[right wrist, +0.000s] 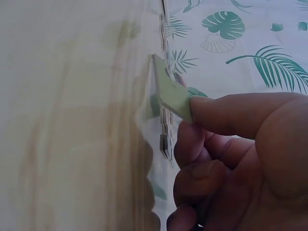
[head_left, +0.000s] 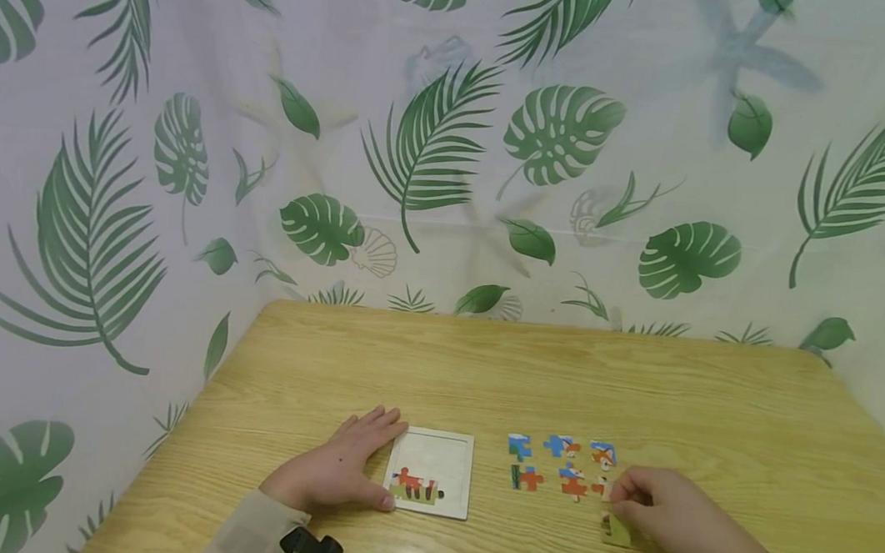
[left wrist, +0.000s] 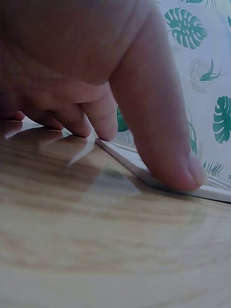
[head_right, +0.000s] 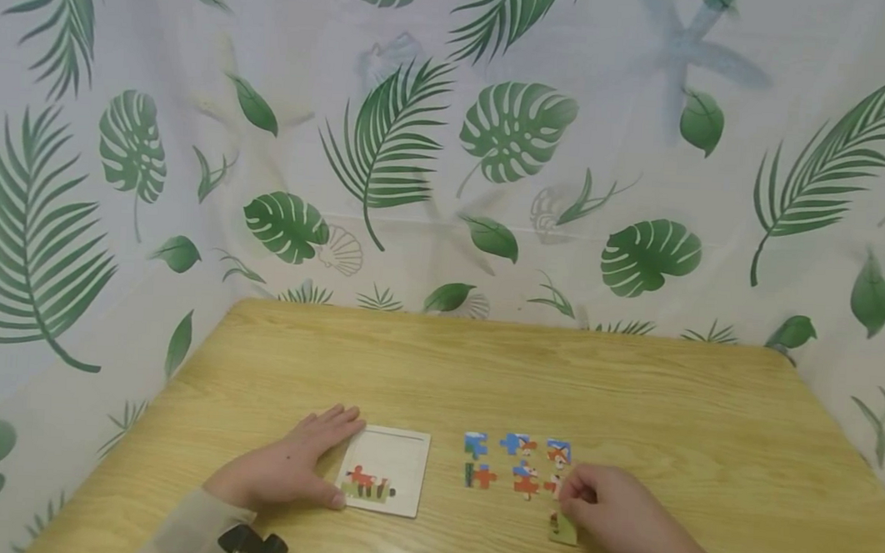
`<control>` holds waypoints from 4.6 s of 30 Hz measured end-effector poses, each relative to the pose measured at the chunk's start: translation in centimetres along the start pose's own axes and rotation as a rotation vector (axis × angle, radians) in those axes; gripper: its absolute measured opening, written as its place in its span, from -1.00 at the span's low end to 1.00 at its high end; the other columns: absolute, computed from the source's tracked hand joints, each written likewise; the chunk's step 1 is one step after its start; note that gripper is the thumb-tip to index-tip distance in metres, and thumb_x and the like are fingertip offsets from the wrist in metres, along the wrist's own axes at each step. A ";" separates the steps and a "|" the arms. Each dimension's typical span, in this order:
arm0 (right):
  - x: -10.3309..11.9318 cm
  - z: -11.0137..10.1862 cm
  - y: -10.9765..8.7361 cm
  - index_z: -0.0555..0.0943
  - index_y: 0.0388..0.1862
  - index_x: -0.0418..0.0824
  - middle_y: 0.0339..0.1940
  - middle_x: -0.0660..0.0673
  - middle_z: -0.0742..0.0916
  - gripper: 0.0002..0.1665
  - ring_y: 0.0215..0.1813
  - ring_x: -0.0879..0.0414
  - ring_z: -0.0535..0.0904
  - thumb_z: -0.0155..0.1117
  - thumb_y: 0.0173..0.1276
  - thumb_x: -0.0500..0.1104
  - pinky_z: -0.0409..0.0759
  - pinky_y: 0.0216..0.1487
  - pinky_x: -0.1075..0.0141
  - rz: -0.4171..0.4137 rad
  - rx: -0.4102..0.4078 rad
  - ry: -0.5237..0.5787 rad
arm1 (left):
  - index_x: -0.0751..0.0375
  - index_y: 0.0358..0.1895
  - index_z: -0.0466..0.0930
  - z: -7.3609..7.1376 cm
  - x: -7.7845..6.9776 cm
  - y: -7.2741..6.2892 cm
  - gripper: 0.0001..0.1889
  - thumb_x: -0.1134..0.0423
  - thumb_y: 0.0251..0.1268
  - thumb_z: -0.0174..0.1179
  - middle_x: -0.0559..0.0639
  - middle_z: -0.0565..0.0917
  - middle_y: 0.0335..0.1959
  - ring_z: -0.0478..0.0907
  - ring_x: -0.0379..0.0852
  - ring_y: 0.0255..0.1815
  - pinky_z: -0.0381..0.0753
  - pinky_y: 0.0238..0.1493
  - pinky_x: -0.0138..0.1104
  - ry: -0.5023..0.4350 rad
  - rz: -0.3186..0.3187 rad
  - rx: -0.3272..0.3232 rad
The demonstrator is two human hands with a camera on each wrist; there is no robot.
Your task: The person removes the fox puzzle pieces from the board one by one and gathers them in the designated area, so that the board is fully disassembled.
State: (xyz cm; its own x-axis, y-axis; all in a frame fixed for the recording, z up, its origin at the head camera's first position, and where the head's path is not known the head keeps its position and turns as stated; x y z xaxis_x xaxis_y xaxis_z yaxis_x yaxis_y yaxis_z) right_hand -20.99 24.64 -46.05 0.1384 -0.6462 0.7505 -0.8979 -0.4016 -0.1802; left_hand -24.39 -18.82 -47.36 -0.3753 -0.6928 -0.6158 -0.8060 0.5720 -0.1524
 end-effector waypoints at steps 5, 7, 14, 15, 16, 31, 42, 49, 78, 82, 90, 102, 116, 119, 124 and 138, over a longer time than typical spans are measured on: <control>-0.1 -0.1 -0.1 0.62 -0.26 -0.16 -0.44 0.00 0.59 -0.89 -0.40 0.18 0.42 0.30 0.44 -0.14 0.38 -0.40 0.33 0.021 -0.003 -0.041 | 0.11 0.62 0.12 0.0 0.1 0.0 0.08 -0.20 0.07 0.44 0.04 -0.01 0.66 -0.24 0.08 0.66 -0.26 0.56 0.13 0.001 0.005 -0.003; -0.2 -0.1 -0.1 0.62 -0.27 -0.15 -0.45 0.00 0.59 -0.89 -0.40 0.18 0.42 0.31 0.43 -0.14 0.38 -0.40 0.33 0.036 -0.003 -0.049 | 0.09 0.62 0.12 0.1 0.1 0.1 0.08 -0.21 0.06 0.44 0.03 -0.01 0.66 -0.24 0.07 0.66 -0.26 0.56 0.12 0.002 0.001 -0.002; -0.5 0.2 0.0 0.61 -0.28 -0.14 -0.47 0.00 0.60 -0.88 -0.44 0.18 0.43 0.32 0.42 -0.13 0.40 -0.43 0.32 0.043 0.004 -0.056 | 0.12 0.62 0.12 0.0 0.2 0.1 0.08 -0.19 0.07 0.45 0.05 0.00 0.65 -0.23 0.08 0.66 -0.27 0.56 0.13 0.006 0.008 -0.005; -0.6 0.2 0.0 0.61 -0.28 -0.14 -0.47 0.00 0.60 -0.89 -0.44 0.18 0.43 0.32 0.42 -0.13 0.39 -0.43 0.32 0.041 0.002 -0.059 | 0.12 0.62 0.12 0.0 0.2 0.1 0.08 -0.19 0.07 0.45 0.06 0.00 0.65 -0.23 0.09 0.66 -0.28 0.56 0.14 0.003 0.011 -0.006; -0.6 0.3 0.0 0.61 -0.29 -0.13 -0.48 0.01 0.59 -0.89 -0.45 0.19 0.43 0.33 0.41 -0.13 0.39 -0.43 0.33 0.042 -0.002 -0.064 | 0.13 0.62 0.12 0.0 0.2 0.2 0.07 -0.18 0.08 0.45 0.07 0.00 0.65 -0.23 0.10 0.65 -0.28 0.56 0.14 0.001 0.012 -0.005; -0.8 0.5 0.0 0.59 -0.34 -0.06 -0.54 0.07 0.56 -0.87 -0.48 0.25 0.39 0.39 0.35 -0.11 0.36 -0.44 0.34 0.003 -0.033 -0.160 | 0.11 0.62 0.11 0.1 0.1 0.1 0.08 -0.21 0.08 0.44 0.03 -0.02 0.66 -0.25 0.06 0.66 -0.28 0.56 0.12 0.009 0.009 -0.001; -0.7 0.5 0.0 0.59 -0.35 -0.05 -0.52 0.10 0.57 -0.87 -0.47 0.26 0.39 0.38 0.35 -0.12 0.38 -0.43 0.34 -0.004 -0.029 -0.177 | 0.11 0.62 0.11 0.0 0.0 0.0 0.08 -0.16 0.06 0.46 0.03 -0.03 0.66 -0.27 0.06 0.66 -0.30 0.56 0.10 0.004 -0.006 0.001; -1.0 0.5 -0.1 0.58 -0.35 -0.06 -0.52 0.09 0.58 -0.85 -0.47 0.25 0.40 0.39 0.36 -0.11 0.38 -0.43 0.34 -0.005 -0.006 -0.172 | 0.13 0.62 0.11 0.2 0.1 0.1 0.09 -0.16 0.05 0.47 0.05 -0.03 0.66 -0.26 0.06 0.65 -0.32 0.56 0.10 -0.001 -0.004 0.000; -0.7 0.1 -0.2 0.63 -0.26 -0.13 -0.49 -0.02 0.58 -0.82 -0.45 0.18 0.42 0.37 0.39 -0.06 0.39 -0.43 0.31 0.044 -0.022 -0.028 | 0.09 0.62 0.11 0.0 0.2 0.1 0.08 -0.19 0.08 0.45 0.02 -0.02 0.66 -0.25 0.05 0.66 -0.29 0.56 0.10 0.010 -0.005 0.003; -0.6 0.2 -0.3 0.63 -0.23 -0.12 -0.47 -0.01 0.59 -0.82 -0.42 0.19 0.44 0.37 0.39 -0.04 0.40 -0.40 0.32 0.047 -0.049 -0.042 | 0.10 0.62 0.11 0.0 0.1 0.1 0.07 -0.17 0.08 0.45 0.02 -0.01 0.66 -0.25 0.06 0.66 -0.29 0.56 0.11 0.003 -0.003 0.006; 0.7 0.2 -0.2 0.64 -0.25 -0.11 -0.49 0.02 0.56 -0.81 -0.43 0.21 0.43 0.37 0.40 -0.02 0.40 -0.42 0.32 0.000 -0.101 -0.042 | 0.11 0.62 0.12 0.0 0.0 0.2 0.08 -0.18 0.07 0.46 0.04 0.00 0.65 -0.24 0.06 0.66 -0.30 0.56 0.11 0.007 0.002 -0.005; 3.4 1.5 1.5 0.67 -0.23 -0.04 -0.52 0.03 0.55 -0.84 -0.50 0.21 0.40 0.33 0.43 0.01 0.43 -0.47 0.32 -0.031 -0.054 -0.070 | 0.16 0.61 0.13 0.0 -0.1 0.2 0.09 -0.18 0.06 0.47 0.10 0.01 0.65 -0.23 0.11 0.65 -0.27 0.56 0.15 -0.007 0.004 -0.008; 7.5 3.8 3.4 0.67 -0.28 0.04 -0.53 0.14 0.53 -0.93 -0.47 0.28 0.39 0.36 0.40 -0.03 0.43 -0.46 0.38 -0.170 -0.091 -0.141 | 0.20 0.61 0.10 0.0 -0.3 0.3 0.13 -0.18 0.03 0.49 0.13 0.01 0.64 -0.22 0.14 0.65 -0.29 0.55 0.15 -0.002 0.011 -0.025; 8.2 4.3 3.7 0.67 -0.26 0.04 -0.50 0.15 0.54 -0.94 -0.44 0.28 0.41 0.36 0.39 -0.04 0.44 -0.44 0.37 -0.200 -0.096 -0.142 | 0.19 0.63 0.05 0.1 -0.2 0.4 0.15 -0.19 0.03 0.48 0.12 0.00 0.65 -0.22 0.12 0.65 -0.29 0.56 0.12 0.010 0.005 -0.021; 9.7 5.5 4.6 0.70 -0.19 -0.05 -0.53 0.15 0.54 -0.92 -0.50 0.29 0.39 0.36 0.37 -0.10 0.46 -0.45 0.35 -0.246 -0.062 -0.119 | 0.19 0.64 0.01 0.3 0.0 0.4 0.17 -0.22 0.03 0.46 0.12 -0.02 0.65 -0.23 0.11 0.65 -0.29 0.56 0.12 0.024 0.005 -0.005; 12.8 8.9 8.1 0.71 -0.18 -0.10 -0.53 0.10 0.55 -0.87 -0.60 0.25 0.34 0.39 0.33 -0.12 0.41 -0.54 0.34 -0.253 -0.001 -0.081 | 0.21 0.63 0.05 0.1 0.0 0.3 0.18 -0.24 0.01 0.46 0.12 0.00 0.65 -0.23 0.10 0.65 -0.27 0.56 0.13 0.031 -0.002 -0.005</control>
State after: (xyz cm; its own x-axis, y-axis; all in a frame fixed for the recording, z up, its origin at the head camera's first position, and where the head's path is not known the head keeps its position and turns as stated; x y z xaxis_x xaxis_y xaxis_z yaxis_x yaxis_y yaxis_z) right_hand -22.75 7.34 -43.55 0.3912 -0.5752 0.7184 -0.8310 -0.5562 0.0072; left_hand -24.57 -18.60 -47.42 -0.3876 -0.7070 -0.5915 -0.8088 0.5687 -0.1498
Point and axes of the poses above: each hand's wrist, its own y-axis towards the middle knuckle, its own z-axis out of the palm, x = y × z, the point moved 2 cm from there along y, towards the middle knuckle
